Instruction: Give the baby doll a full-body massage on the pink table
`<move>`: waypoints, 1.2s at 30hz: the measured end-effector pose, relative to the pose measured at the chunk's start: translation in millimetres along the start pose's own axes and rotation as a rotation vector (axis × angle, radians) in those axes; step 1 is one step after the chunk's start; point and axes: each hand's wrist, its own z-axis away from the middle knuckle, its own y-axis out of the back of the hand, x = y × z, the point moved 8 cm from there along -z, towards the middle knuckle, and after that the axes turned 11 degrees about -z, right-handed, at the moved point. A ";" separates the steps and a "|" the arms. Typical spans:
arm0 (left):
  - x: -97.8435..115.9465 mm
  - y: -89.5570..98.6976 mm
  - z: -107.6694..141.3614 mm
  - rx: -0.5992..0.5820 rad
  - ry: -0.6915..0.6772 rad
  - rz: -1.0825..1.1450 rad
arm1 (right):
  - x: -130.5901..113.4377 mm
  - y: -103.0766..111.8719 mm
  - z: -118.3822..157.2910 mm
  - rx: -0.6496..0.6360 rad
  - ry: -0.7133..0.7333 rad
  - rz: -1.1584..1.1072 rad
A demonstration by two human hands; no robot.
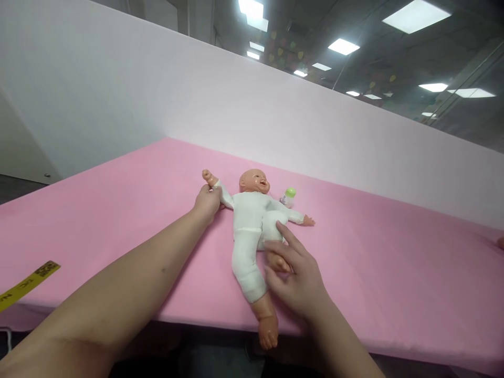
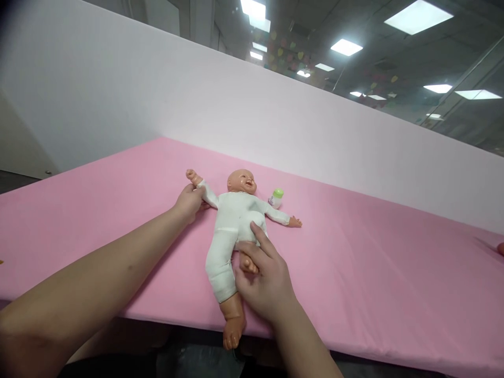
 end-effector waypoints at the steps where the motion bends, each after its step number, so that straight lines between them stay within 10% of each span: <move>1: -4.4 -0.4 -2.1 -0.016 0.062 0.093 | -5.6 2.5 7.5 -0.011 -0.001 -0.012; 8: -9.5 -12.3 6.5 -0.115 0.278 0.394 | -16.4 4.7 67.0 -0.206 -0.034 -0.052; 17: 48.1 -5.2 45.6 -0.037 -0.230 -0.198 | -10.7 -3.5 90.5 -0.292 -0.100 -0.094; 24: 89.7 -38.5 93.5 -0.112 -0.760 -0.799 | -29.6 18.2 59.9 -0.077 0.015 -0.061; 36: 79.4 -66.7 103.4 -0.214 -0.853 -1.056 | 29.5 -11.0 -11.9 0.055 -0.205 0.027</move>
